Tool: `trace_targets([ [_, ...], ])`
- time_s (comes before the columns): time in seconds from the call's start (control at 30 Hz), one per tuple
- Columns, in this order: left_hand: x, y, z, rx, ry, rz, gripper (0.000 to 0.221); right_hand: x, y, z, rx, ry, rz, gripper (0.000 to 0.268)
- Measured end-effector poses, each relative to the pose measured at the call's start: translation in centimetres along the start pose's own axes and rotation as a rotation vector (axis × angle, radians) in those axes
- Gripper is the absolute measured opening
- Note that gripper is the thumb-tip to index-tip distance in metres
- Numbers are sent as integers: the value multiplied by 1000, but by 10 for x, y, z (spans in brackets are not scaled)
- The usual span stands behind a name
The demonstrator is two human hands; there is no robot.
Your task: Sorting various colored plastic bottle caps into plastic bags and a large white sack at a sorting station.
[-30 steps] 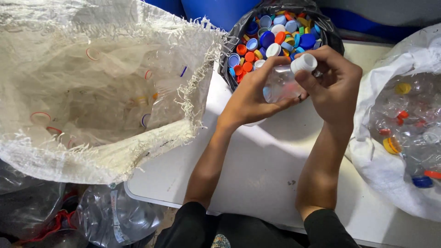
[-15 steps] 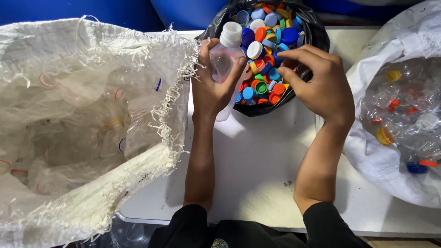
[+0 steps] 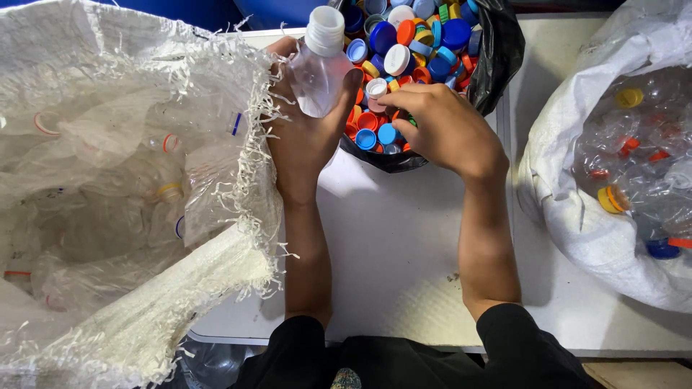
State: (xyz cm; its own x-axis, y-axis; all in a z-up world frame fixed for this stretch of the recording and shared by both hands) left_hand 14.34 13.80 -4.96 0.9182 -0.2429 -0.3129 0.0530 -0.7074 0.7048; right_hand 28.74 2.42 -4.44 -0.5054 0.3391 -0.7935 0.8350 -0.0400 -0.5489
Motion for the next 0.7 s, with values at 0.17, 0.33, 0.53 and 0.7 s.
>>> trace_targets([
  [0.17,2,4,-3,142,9,-136,68,1,14,-3,91,43,18,31],
  [0.33,7,-1,-4,152,-49,-155,67,10,7,-12,-22,168,-38,21],
  [0.53,12,-7,-3,70,-105,-174,67,43,17,-19,61,167,184,9],
  [0.7,12,-5,-3,171,-66,-185,71,20,16,-16,85,167,128,16],
])
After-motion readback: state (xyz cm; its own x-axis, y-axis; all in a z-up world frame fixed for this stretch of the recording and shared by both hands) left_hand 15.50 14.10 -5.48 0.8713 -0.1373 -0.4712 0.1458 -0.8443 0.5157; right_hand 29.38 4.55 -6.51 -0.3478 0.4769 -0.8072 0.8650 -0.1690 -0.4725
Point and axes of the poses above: each hand's wrist, its own z-axis away from the middle knuckle, its own x-axis out of the palm, y = z × x, the point moved 6 cm from there along -z, towards the middle knuckle, and after that the axes turned 7 degrees about x, right-handed, at the moved point
